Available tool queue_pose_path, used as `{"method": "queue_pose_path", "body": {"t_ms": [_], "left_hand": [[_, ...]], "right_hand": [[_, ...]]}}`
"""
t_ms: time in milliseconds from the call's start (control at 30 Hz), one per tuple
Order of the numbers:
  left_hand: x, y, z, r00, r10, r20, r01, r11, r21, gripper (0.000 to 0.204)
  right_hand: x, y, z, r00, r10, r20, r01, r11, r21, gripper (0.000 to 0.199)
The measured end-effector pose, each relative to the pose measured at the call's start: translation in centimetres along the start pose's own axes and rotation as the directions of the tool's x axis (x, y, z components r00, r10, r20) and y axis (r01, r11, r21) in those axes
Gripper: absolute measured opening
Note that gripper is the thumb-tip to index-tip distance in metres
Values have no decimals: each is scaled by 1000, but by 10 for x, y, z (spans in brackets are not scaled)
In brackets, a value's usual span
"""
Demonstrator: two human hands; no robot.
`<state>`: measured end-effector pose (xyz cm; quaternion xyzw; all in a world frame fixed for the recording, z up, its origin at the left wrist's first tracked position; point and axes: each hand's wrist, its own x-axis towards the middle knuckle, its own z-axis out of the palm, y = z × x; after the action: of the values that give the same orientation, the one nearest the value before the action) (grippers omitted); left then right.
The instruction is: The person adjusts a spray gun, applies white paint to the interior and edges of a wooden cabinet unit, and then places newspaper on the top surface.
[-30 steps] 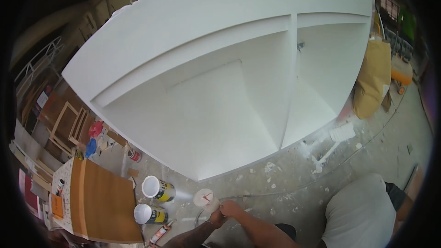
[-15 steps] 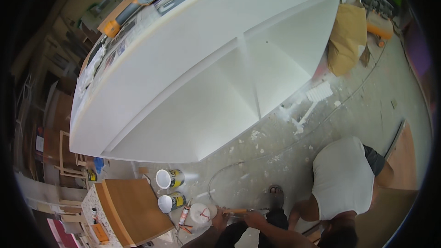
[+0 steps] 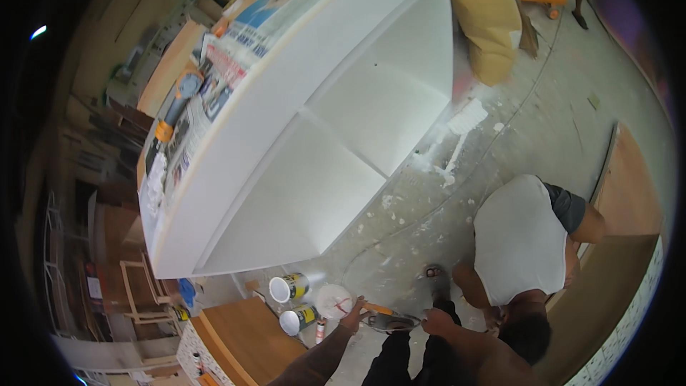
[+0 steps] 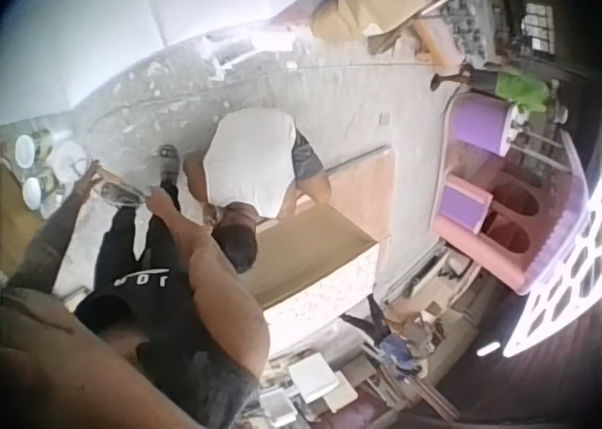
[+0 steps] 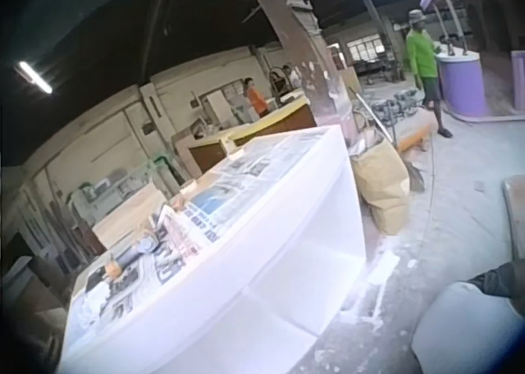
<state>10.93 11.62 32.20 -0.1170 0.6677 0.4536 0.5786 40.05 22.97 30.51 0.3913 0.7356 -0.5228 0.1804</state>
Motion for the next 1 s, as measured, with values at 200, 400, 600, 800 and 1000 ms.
{"method": "queue_pose_path", "body": {"t_ms": [200, 400, 600, 800, 1000], "left_hand": [[-26, -12, 9, 919, -75, 388, -355, 275, 894, 53], [-54, -6, 34, 894, 15, 448, -342, 669, 660, 50], [-103, 29, 50, 859, 233, 456, -446, 777, 444, 42], [-196, 109, 100, 963, 86, 256, -207, 844, 494, 34], [-246, 133, 61, 896, 291, 335, -411, 831, 376, 60]], "right_hand": [[-14, -75, -28, 970, -229, -80, 233, 971, 53, 81], [-53, -123, -54, 867, -374, -328, 457, 859, 230, 78], [-62, -151, -48, 812, -352, -467, 503, 826, 252, 82], [-75, -190, -40, 684, -332, -649, 630, 716, 299, 60], [-90, -256, -54, 446, -200, -872, 738, 634, 231, 32]]}}
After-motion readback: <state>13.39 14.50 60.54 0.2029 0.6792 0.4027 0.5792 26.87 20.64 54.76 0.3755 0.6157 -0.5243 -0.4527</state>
